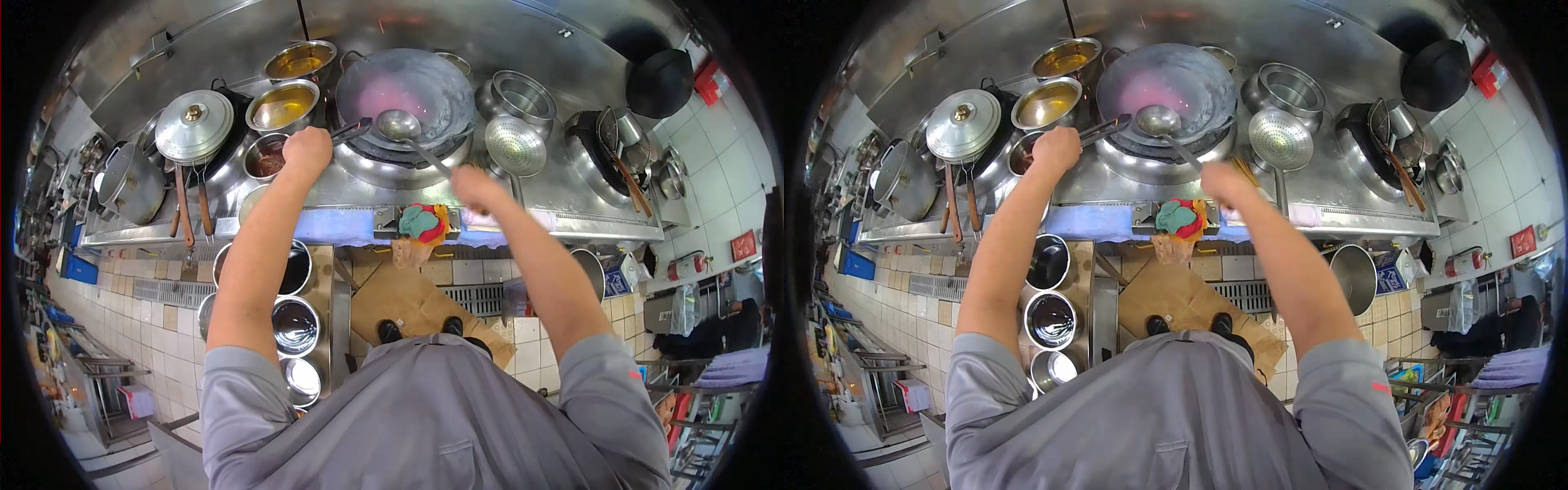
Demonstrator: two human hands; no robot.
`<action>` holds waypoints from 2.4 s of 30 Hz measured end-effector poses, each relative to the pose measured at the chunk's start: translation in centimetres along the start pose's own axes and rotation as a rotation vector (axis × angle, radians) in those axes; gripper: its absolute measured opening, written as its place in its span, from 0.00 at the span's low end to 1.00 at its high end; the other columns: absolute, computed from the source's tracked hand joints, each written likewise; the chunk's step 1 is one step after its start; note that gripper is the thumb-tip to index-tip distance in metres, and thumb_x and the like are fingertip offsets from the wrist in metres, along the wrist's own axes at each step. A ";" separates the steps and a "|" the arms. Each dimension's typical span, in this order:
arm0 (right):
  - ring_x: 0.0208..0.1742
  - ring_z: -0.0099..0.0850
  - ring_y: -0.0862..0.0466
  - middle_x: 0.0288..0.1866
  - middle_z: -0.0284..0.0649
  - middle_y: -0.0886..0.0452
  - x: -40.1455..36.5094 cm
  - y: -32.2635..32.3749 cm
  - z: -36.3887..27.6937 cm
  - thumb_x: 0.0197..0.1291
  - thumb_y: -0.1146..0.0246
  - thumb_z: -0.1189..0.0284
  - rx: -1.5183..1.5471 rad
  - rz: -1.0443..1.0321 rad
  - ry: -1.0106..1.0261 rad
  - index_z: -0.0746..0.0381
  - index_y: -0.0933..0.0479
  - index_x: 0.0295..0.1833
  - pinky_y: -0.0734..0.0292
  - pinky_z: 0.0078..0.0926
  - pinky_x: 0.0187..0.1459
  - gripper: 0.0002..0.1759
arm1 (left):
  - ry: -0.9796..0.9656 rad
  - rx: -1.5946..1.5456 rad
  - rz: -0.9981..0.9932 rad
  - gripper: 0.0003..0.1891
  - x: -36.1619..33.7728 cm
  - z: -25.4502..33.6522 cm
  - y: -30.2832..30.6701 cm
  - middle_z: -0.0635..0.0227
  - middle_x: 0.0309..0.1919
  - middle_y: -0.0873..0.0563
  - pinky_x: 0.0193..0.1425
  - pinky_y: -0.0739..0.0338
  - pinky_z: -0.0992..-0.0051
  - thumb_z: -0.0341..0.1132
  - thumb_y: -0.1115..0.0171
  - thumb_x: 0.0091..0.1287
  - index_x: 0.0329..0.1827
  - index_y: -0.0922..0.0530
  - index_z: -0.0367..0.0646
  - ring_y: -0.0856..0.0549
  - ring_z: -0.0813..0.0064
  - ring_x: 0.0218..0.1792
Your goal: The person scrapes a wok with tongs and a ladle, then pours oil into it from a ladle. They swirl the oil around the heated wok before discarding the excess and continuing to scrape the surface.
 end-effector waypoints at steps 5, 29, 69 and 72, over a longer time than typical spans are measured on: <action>0.16 0.35 0.23 0.21 0.46 0.24 -2.8 5.0 -1.9 0.61 0.53 0.68 0.428 -0.035 -0.099 0.63 0.31 0.43 0.28 0.35 0.16 0.11 | -0.018 -0.018 0.002 0.11 0.3 0.5 0.1 0.53 0.36 0.17 0.43 0.22 0.63 0.36 0.44 0.56 0.37 0.19 0.40 0.17 0.56 0.40; 0.43 0.49 0.21 0.43 0.57 0.23 -4.3 7.3 0.6 0.59 0.51 0.68 0.001 0.100 -0.030 0.65 0.28 0.50 0.26 0.41 0.45 0.17 | 0.021 -0.003 -0.010 0.12 -0.1 2.8 -1.7 0.52 0.35 0.17 0.43 0.22 0.62 0.33 0.49 0.58 0.35 0.18 0.38 0.16 0.56 0.39; 0.13 0.18 0.37 0.19 0.31 0.36 -16.3 4.4 9.7 0.65 0.51 0.67 1.336 0.033 0.027 0.60 0.36 0.46 0.41 0.16 0.14 0.09 | 0.764 -2.399 -0.548 0.29 -18.0 15.5 -12.4 0.74 0.15 0.30 0.10 0.46 0.86 0.65 0.55 0.60 0.38 0.29 0.43 0.39 0.88 0.09; 0.13 0.18 0.37 0.19 0.31 0.36 -16.4 4.6 9.4 0.65 0.51 0.68 1.355 0.043 0.055 0.61 0.36 0.42 0.41 0.16 0.13 0.07 | 0.750 -2.425 -0.587 0.29 -16.5 17.4 -13.2 0.73 0.16 0.30 0.10 0.45 0.87 0.63 0.54 0.61 0.40 0.28 0.41 0.37 0.88 0.09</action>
Point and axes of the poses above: each hand's wrist, its own x-axis towards the middle knuckle, its own y-axis out of the back of the hand, z = x × y, the point moved 5 cm from there along x, towards the middle knuckle
